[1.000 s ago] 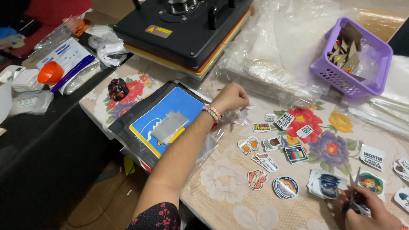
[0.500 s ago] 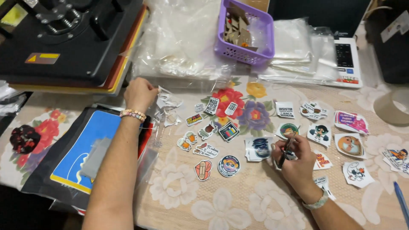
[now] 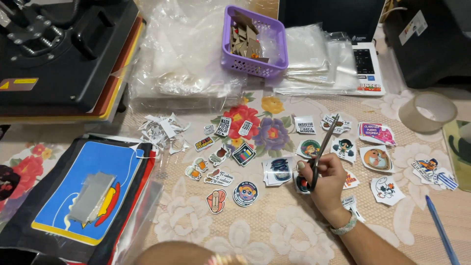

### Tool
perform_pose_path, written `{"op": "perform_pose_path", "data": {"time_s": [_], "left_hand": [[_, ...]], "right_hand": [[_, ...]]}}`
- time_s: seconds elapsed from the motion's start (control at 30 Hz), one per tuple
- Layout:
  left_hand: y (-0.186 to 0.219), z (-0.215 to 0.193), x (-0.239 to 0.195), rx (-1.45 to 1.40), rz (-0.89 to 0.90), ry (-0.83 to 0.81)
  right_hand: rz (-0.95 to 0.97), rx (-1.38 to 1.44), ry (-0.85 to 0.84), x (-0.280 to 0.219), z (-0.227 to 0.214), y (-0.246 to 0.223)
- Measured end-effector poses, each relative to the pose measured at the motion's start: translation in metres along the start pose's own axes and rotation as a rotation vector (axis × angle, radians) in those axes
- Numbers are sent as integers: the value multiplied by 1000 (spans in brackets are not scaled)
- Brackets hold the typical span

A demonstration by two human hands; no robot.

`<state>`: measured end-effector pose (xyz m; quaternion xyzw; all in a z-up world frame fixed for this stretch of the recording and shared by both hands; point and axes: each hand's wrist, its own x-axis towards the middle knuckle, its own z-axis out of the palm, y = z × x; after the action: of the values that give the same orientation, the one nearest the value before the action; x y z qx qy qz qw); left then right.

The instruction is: The person uses scissors to cut out various printed stickers from a sheet of paper. They trim around the edges of each design, including a rectangular sticker with text and a circular sticker with a graphic, placing the finished pieces on the table.

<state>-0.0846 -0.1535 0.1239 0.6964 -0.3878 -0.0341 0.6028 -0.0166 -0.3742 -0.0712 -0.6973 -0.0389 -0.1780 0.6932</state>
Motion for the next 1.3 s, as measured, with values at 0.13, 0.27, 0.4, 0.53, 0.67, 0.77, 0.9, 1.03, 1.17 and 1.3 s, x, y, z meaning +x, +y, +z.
{"op": "perform_pose_path", "data": {"time_s": [0.13,0.27,0.4,0.53,0.67,0.77,0.9,1.03,1.17,1.3], "left_hand": [[-5,8,3,-56,32,-15],[-10,19,4,-136,55,-38],[-8,21,5,-184,64,-72],[-5,21,9,-208,61,-106],[-4,18,22,-249,61,-179],[-54,4,50,13,-94,47],[-144,-10,83,632,-644,-58],[-163,-2,84,893,-779,-437],[-174,-2,79,1009,-726,-477],[-187,-1,75,902,-734,-403]], "right_hand": [[-23,-4,-3,-1,1,-3],[-12,88,-31,0,3,-4],[49,162,1,0,2,3],[48,166,19,-1,4,-1],[-45,349,60,9,7,8],[-127,315,16,1,11,-9],[-185,132,-33,-6,15,-41],[-241,152,-26,-6,15,-33],[-197,167,-18,-3,14,-22],[-205,156,-20,-2,15,-17]]}}
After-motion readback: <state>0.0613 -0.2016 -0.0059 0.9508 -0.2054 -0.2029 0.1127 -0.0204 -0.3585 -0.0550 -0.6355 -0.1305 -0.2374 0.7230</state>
